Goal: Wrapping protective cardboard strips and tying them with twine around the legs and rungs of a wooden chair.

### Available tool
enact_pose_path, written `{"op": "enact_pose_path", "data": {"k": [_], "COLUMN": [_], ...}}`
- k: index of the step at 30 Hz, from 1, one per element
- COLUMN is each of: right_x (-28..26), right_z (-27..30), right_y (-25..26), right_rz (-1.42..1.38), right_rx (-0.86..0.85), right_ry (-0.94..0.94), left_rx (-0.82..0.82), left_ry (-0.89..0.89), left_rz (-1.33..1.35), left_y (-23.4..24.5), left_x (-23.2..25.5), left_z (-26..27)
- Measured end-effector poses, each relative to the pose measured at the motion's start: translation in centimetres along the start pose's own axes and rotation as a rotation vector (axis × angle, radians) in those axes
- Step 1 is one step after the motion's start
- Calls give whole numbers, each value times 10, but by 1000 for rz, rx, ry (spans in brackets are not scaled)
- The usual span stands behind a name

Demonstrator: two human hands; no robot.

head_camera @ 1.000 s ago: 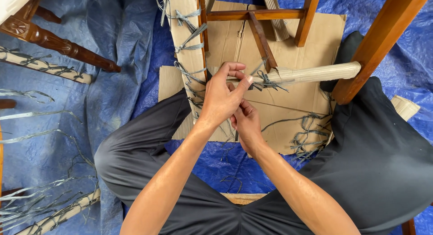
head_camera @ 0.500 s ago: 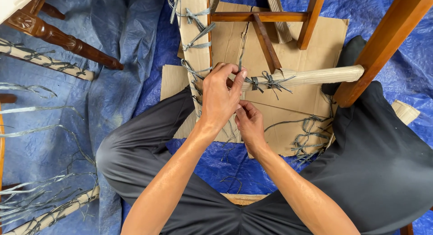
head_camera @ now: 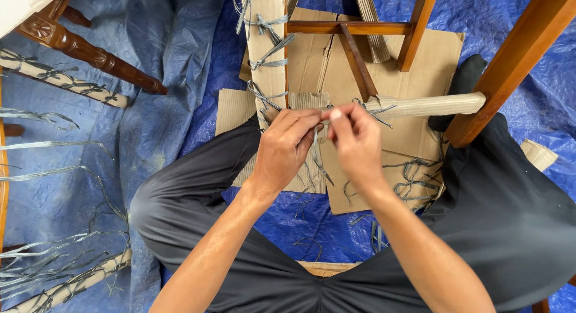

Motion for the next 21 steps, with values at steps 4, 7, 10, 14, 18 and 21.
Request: {"op": "enact_pose_path", "data": {"k": [4,7,10,14,18,21], "right_x": [-25,-35,-39,-2,97,108], "right_z": [-49,-71,-65,-9,36,25], "right_y": [-3,-10,-15,-9,6,-6], "right_rz": [151,283,430,219,-97,-107], "right_rx": [-40,-84,-87,140,276,157], "right_ry": [-43,-70,87,545,228,99], "left_rx": [27,-24,-53,-239,-279,-260], "left_ry": [-73,-187,-153,79,176,157], "left_rz": [-79,-170,-303,-248,-127,-121], "left_y": [-7,-15,-28,-34,-37,-33], "left_x": [3,4,-4,-2,-4,-2], "left_z": [1,-1,-2,-16,-27,-30]}}
Point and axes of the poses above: each hand's wrist, its own z-axis away from the middle knuckle, its own y-axis out of the back of the hand, x = y × z, the point moved 2 cm from there along -z, towards the middle knuckle, and after that the axes turned 10 degrees about -z, right-handed, at the moved point
